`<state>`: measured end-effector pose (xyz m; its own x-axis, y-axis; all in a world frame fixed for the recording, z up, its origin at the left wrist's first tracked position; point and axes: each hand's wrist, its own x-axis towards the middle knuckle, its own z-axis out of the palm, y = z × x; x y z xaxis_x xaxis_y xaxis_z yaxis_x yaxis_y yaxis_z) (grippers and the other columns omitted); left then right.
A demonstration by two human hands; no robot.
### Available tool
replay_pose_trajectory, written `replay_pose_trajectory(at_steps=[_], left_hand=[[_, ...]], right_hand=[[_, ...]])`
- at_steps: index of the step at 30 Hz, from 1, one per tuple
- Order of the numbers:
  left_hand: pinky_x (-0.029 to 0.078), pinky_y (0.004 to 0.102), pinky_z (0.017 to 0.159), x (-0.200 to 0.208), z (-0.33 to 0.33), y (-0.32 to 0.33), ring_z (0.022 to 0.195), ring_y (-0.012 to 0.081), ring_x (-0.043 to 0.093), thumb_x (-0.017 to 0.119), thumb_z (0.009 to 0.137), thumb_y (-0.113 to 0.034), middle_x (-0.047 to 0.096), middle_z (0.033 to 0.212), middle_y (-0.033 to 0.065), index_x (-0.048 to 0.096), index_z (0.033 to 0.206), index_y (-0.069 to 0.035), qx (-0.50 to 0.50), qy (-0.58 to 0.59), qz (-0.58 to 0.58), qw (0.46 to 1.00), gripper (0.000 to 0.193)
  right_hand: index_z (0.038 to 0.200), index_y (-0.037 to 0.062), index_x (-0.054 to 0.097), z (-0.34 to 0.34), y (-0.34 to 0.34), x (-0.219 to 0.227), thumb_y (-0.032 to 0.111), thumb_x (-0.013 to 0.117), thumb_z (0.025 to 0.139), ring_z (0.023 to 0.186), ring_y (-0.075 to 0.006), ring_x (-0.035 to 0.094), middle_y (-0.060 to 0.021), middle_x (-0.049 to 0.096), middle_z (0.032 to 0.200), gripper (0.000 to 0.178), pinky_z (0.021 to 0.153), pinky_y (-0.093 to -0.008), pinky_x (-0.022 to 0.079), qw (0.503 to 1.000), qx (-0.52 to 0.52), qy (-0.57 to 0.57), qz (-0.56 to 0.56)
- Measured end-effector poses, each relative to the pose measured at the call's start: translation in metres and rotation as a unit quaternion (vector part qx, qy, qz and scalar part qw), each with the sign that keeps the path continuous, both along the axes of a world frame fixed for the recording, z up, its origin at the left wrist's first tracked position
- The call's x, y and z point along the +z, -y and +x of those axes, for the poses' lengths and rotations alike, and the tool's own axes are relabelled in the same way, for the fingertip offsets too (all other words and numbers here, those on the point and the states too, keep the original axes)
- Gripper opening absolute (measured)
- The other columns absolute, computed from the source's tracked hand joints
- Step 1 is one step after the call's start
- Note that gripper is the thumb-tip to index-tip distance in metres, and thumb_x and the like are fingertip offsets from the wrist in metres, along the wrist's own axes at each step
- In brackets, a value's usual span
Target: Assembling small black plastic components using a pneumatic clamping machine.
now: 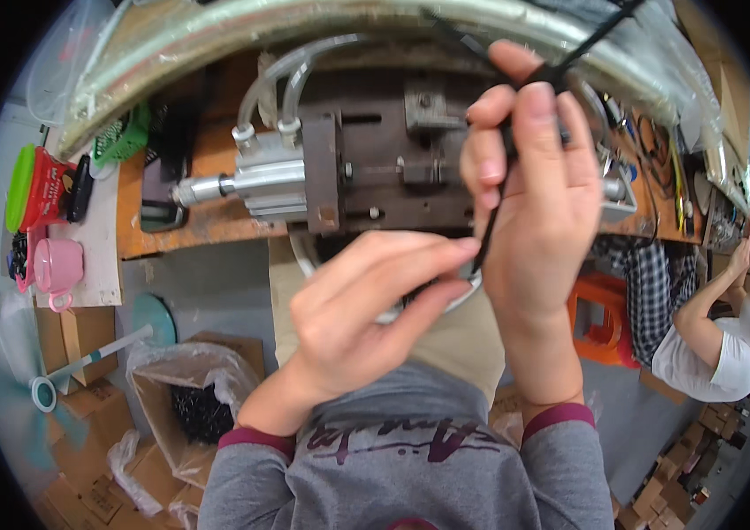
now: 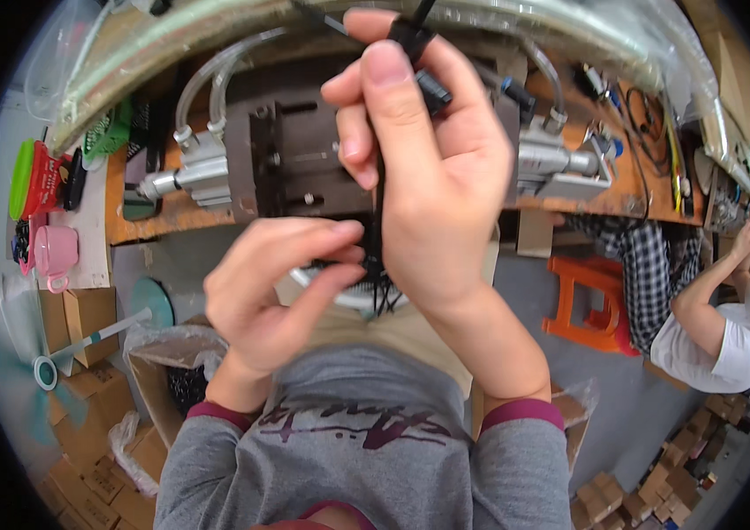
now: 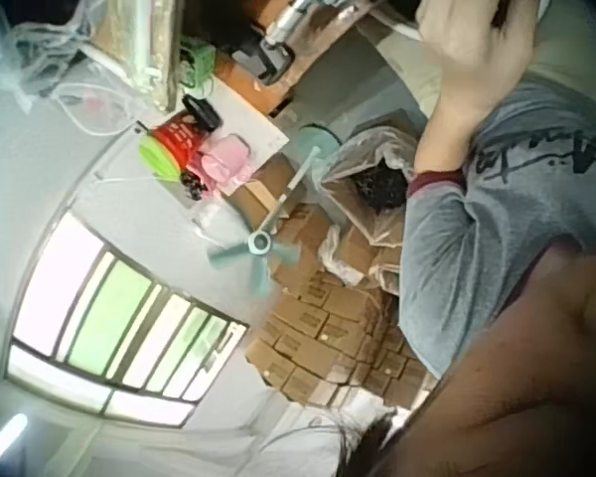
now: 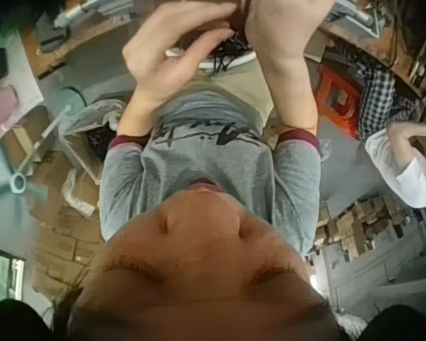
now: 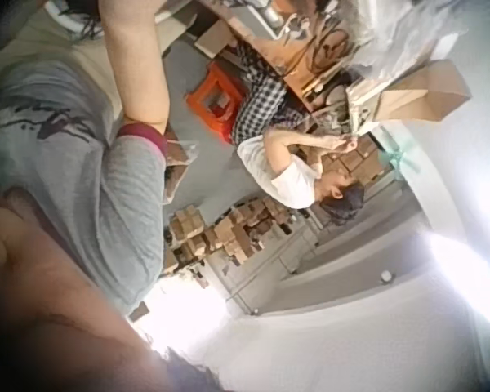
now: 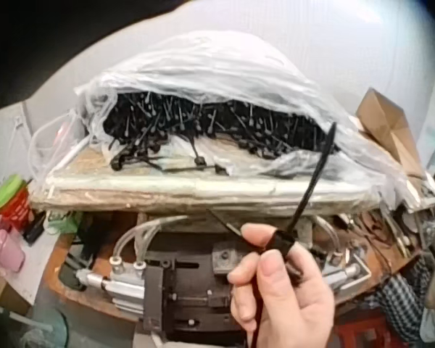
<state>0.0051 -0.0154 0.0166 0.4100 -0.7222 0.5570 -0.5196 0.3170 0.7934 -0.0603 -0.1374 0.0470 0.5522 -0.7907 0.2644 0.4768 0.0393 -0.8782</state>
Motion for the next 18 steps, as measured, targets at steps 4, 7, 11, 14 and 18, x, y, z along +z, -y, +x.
replay_pose_trajectory(at_steps=[4,7,11,14,18], left_hand=[[0.054,0.0269,0.059,-0.013,0.016,-0.023,0.070,0.0208,0.067,0.078,0.066,0.008,0.070,0.082,0.0106,0.071,0.088,0.001,0.029,0.060,0.016,0.998,0.024],[0.052,0.0287,0.064,-0.046,0.006,-0.034,0.073,0.0204,0.065,0.075,0.073,0.002,0.068,0.083,0.0085,0.071,0.090,-0.001,-0.029,0.008,0.165,0.986,0.017],[0.052,0.0305,0.069,-0.134,-0.022,-0.014,0.081,0.0219,0.064,0.072,0.077,-0.004,0.068,0.089,0.0046,0.071,0.095,-0.006,-0.058,0.077,0.199,0.975,0.018],[0.049,0.0316,0.074,-0.179,-0.041,0.002,0.087,0.0212,0.061,0.066,0.078,-0.007,0.067,0.093,0.0027,0.071,0.097,-0.006,-0.107,0.160,0.211,0.958,0.020],[0.041,0.0307,0.081,-0.217,-0.057,0.017,0.089,0.0181,0.056,0.056,0.078,-0.013,0.064,0.093,0.0009,0.070,0.095,-0.007,-0.190,0.322,0.253,0.893,0.023]], right_hand=[[0.129,-0.0086,0.045,-0.033,-0.002,-0.008,0.020,0.045,0.103,0.061,-0.0037,0.040,-0.0061,0.057,0.090,0.039,0.051,-0.0169,0.031,0.998,-0.009,-0.064,0.015],[0.129,-0.0074,0.046,-0.063,0.002,-0.021,0.019,0.046,0.102,0.059,-0.0042,0.040,-0.0058,0.058,0.089,0.037,0.051,-0.0175,0.032,0.996,-0.039,-0.063,0.045],[0.128,-0.0077,0.047,-0.091,-0.001,-0.029,0.019,0.047,0.102,0.058,-0.0050,0.041,-0.0055,0.059,0.086,0.037,0.051,-0.0182,0.032,0.993,-0.087,-0.043,0.061],[0.128,-0.0076,0.047,-0.098,-0.007,-0.037,0.020,0.047,0.102,0.057,-0.0047,0.041,-0.0054,0.059,0.085,0.037,0.050,-0.0178,0.032,0.992,-0.090,-0.054,0.066],[0.125,-0.0065,0.050,-0.102,-0.015,-0.037,0.021,0.048,0.102,0.057,-0.0047,0.043,-0.0047,0.059,0.083,0.036,0.049,-0.0175,0.032,0.987,-0.097,-0.106,0.073]])
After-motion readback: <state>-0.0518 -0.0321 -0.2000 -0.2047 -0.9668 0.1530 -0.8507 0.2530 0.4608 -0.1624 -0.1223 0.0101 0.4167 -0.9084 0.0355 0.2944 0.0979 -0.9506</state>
